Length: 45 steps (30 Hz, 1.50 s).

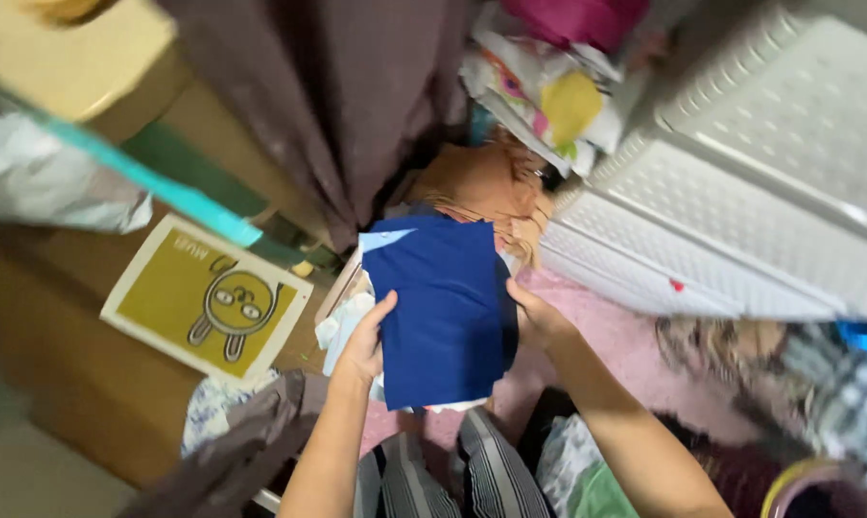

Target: The person sorts folded clothes and places them into drawers and a cabinet. They handle patterned and solid-colored garments, opening and closing drawers and cabinet doors to store the items.

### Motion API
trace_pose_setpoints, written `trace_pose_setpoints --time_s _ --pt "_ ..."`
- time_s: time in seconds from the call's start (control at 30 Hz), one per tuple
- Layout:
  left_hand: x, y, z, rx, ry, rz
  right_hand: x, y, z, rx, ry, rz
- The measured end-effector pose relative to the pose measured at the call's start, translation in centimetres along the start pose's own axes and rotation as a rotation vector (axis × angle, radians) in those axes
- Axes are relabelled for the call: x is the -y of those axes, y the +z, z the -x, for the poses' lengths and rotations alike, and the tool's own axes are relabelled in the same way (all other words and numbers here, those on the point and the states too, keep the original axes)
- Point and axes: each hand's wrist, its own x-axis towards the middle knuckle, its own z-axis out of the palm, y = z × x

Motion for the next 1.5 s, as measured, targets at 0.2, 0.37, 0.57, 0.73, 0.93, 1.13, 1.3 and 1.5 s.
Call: trace_pose_setpoints --time_s 0.2,0.37,0.57,0.73,0.93,1.13,1.3,1.5 --pt "5.1 -0.3 5.0 -0.001 0.196 0.244 -1.8 -4.3 -6.5 0.128 0.026 0.296" --pt "8.1 -0.4 15.0 0.016 0.405 0.502 -5.3 5.1 -4.6 0.308 0.225 0.396" --pt "12.8 -9.1 19.6 -0.127 0.702 0.684 -11.8 14.4 -4.7 0.455 0.381 0.63" --pt "15.3 -13.4 22.9 -0.261 0.825 0.747 -17.6 17.7 -5.9 0.487 0.487 0.768" --pt "17.4 -14.4 26.2 -0.284 0.874 0.902 -21.4 21.6 -4.4 0.517 0.514 0.924" --pt "19.2 -11.7 31.0 -0.331 0.884 1.058 -23.9 23.8 -3.4 0.519 0.555 1.046" --pt "21.9 -11.6 29.7 -0.4 0.997 1.092 -25.5 24.4 -5.3 0.593 0.622 1.157" --pt "22.6 -3.3 28.9 -0.514 1.046 1.237 -23.1 25.3 -2.6 0.709 0.694 1.311"
